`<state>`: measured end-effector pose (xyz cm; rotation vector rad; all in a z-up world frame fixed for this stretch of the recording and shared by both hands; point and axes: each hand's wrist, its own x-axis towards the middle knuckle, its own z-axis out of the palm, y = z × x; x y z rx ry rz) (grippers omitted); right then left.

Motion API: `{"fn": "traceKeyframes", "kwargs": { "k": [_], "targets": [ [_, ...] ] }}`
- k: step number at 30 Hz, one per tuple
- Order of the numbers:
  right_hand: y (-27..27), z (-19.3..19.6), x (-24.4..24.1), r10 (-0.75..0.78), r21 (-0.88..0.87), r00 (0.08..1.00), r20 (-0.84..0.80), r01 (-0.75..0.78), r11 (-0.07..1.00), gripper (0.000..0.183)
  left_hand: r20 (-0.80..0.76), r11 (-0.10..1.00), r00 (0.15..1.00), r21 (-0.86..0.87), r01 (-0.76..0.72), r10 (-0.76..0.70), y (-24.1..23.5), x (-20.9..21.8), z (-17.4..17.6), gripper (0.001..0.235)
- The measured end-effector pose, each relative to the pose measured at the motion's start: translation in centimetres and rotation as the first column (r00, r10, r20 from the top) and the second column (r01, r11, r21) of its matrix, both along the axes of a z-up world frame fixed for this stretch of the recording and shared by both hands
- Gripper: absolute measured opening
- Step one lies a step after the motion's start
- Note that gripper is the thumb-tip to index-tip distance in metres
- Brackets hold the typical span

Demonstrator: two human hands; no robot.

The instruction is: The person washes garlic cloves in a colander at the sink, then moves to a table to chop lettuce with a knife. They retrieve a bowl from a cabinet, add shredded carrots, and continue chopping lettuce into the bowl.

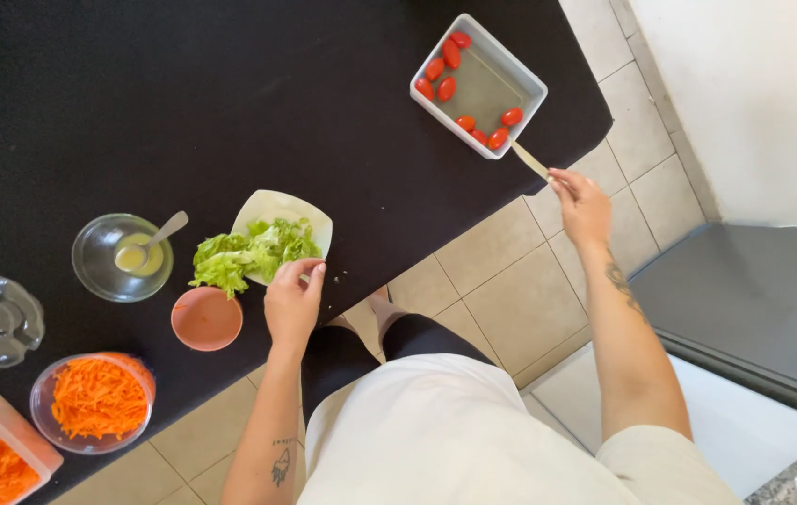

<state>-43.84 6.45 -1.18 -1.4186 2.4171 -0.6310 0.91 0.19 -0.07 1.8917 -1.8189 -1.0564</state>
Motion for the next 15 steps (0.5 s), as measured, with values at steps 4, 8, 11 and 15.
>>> {"fn": "traceKeyframes", "kwargs": {
  "k": [4, 8, 11, 15],
  "targets": [
    [2.2, 1.8, -1.0, -0.033, -0.010, 0.998, -0.050, 0.033, 0.999, 0.015, 0.027, 0.991, 0.996, -0.100, -0.084, 0.087, 0.0, 2.7, 0.9, 0.009],
    [1.7, -0.6, 0.5, 0.002, -0.057, 0.999, -0.052, -0.005, 0.998, 0.026, 0.070, 0.894, 0.976, -0.419, -0.159, 0.206, -1.1, 7.9, 0.3, 0.014],
    [-0.5, -5.1, 6.1, 0.073, -0.061, 0.957, 0.279, -0.058, 0.996, 0.016, 0.306, 0.808, 0.906, -0.586, -0.063, 0.293, -2.7, 8.4, 0.0, 0.026],
    [-5.6, -1.6, 22.7, 0.162, -0.072, 0.788, 0.594, -0.148, 0.986, 0.012, 0.474, 0.937, 0.865, -0.350, 0.017, 0.162, -4.3, 5.9, -0.2, 0.069]
  ]
}}
